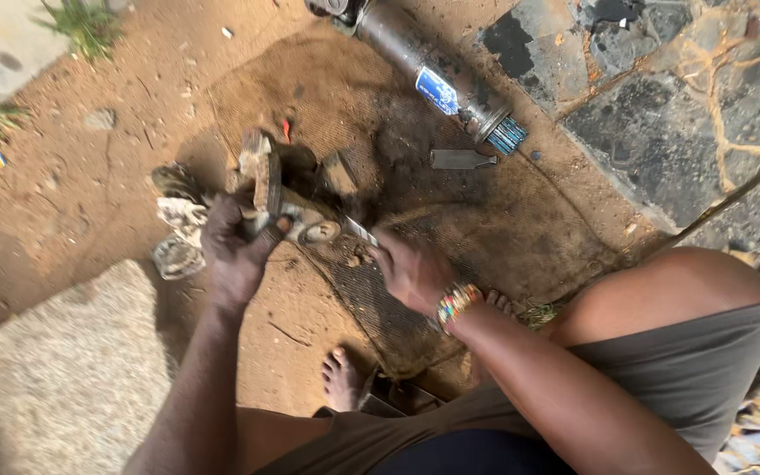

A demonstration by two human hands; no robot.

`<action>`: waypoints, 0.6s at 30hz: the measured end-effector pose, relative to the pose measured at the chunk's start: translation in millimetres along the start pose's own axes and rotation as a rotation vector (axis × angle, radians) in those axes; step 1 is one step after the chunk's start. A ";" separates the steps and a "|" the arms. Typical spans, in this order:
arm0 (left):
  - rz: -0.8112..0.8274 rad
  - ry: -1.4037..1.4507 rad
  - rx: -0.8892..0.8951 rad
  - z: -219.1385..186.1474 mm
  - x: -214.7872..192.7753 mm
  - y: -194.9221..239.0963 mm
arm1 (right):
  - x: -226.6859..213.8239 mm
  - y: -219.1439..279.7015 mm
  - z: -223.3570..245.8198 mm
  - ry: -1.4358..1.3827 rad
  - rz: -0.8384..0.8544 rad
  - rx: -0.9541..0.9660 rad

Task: The person cleans a dirty mechanical part, likely a gear or stator, using a green-handled screwdriver to scrape off grime and a cloth to wipe the surface. The person repeatedly turns the part over to clean different sides and continues scraping and wiping throughout the video.

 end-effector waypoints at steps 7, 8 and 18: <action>0.032 -0.564 0.074 -20.7 11.7 -11.2 | 11.9 2.0 5.6 -0.148 0.007 0.228; -0.002 -0.407 0.095 -24.0 14.9 -13.4 | 16.5 -4.7 1.1 -0.154 0.084 0.382; 0.054 -0.565 0.016 -30.3 39.4 -28.3 | 18.4 22.5 9.1 -0.443 -0.234 0.418</action>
Point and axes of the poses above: each hand's wrist, its own y-axis away from the middle knuckle, its own x-axis out of the palm, z = x × y, the point moved 3 cm from there along -y, towards the middle knuckle, and after that the axes turned 9 degrees about -z, right-handed, at the moved point
